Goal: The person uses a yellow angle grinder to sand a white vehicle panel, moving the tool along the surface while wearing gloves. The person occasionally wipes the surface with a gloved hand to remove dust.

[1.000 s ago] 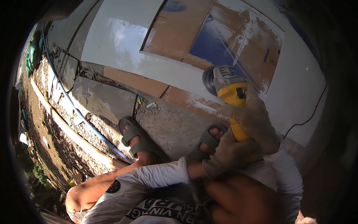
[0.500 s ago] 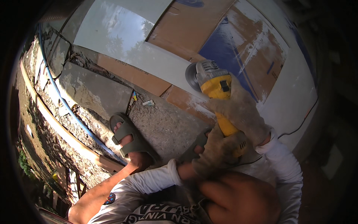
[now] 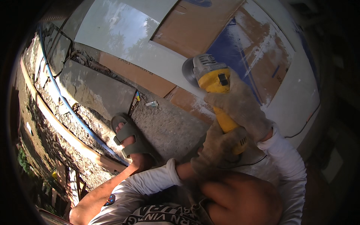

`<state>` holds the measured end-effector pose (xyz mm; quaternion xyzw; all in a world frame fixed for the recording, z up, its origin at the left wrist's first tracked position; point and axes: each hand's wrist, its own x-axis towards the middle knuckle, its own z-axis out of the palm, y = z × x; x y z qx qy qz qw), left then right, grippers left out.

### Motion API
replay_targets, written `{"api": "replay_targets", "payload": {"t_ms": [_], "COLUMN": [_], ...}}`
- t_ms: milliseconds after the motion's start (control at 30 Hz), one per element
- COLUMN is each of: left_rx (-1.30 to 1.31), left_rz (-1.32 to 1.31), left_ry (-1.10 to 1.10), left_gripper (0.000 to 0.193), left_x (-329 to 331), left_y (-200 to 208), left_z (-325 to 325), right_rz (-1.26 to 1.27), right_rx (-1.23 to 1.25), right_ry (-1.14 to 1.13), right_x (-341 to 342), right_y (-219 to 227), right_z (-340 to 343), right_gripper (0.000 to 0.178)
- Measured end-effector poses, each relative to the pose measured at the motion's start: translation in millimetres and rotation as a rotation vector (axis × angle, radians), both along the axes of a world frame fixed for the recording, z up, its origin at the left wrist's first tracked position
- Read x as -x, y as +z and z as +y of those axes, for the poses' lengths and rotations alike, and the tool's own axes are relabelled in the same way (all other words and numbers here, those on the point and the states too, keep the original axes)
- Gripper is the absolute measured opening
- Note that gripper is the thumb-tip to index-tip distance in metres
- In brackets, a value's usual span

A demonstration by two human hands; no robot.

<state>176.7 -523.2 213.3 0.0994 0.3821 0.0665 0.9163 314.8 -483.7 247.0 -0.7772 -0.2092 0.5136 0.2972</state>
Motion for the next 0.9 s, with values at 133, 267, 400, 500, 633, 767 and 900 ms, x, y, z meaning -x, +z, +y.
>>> {"api": "replay_targets", "payload": {"t_ms": [133,267,400,500,633,767,900], "left_rx": [-0.008,-0.007,0.016,0.01,0.027,-0.64,-0.515], "left_rz": [0.056,0.022,0.041,0.086,0.022,-0.103,-0.068], "left_ry": [-0.056,-0.025,-0.02,-0.077,-0.078,-0.029,-0.077], "left_gripper": [0.054,0.055,0.055,0.054,0.05,0.049,0.051], "left_x": [-0.9,-2.3,-3.0,-3.5,-0.9,2.1,3.7], "left_y": [-1.4,0.0,4.9,5.9,-1.6,-9.4,-6.2], "left_z": [-0.9,-1.6,-1.3,-1.1,-7.7,-22.0,-27.5], "right_rz": [-0.018,-0.012,0.018,0.005,-0.042,-0.098,-0.09], "right_rx": [0.006,0.026,0.031,0.042,0.052,0.054,0.029], "right_ry": [0.044,0.038,0.006,0.012,0.032,0.06,-0.001], "right_x": [-3.1,-5.1,-4.4,-5.1,-6.1,-8.1,-5.7], "right_y": [0.3,-1.2,-2.8,-1.9,-2.1,-0.6,0.3], "right_z": [2.2,1.1,-2.1,-4.6,-7.5,-13.3,-19.2], "right_gripper": [0.051,0.052,0.054,0.054,0.055,0.056,0.054]}}
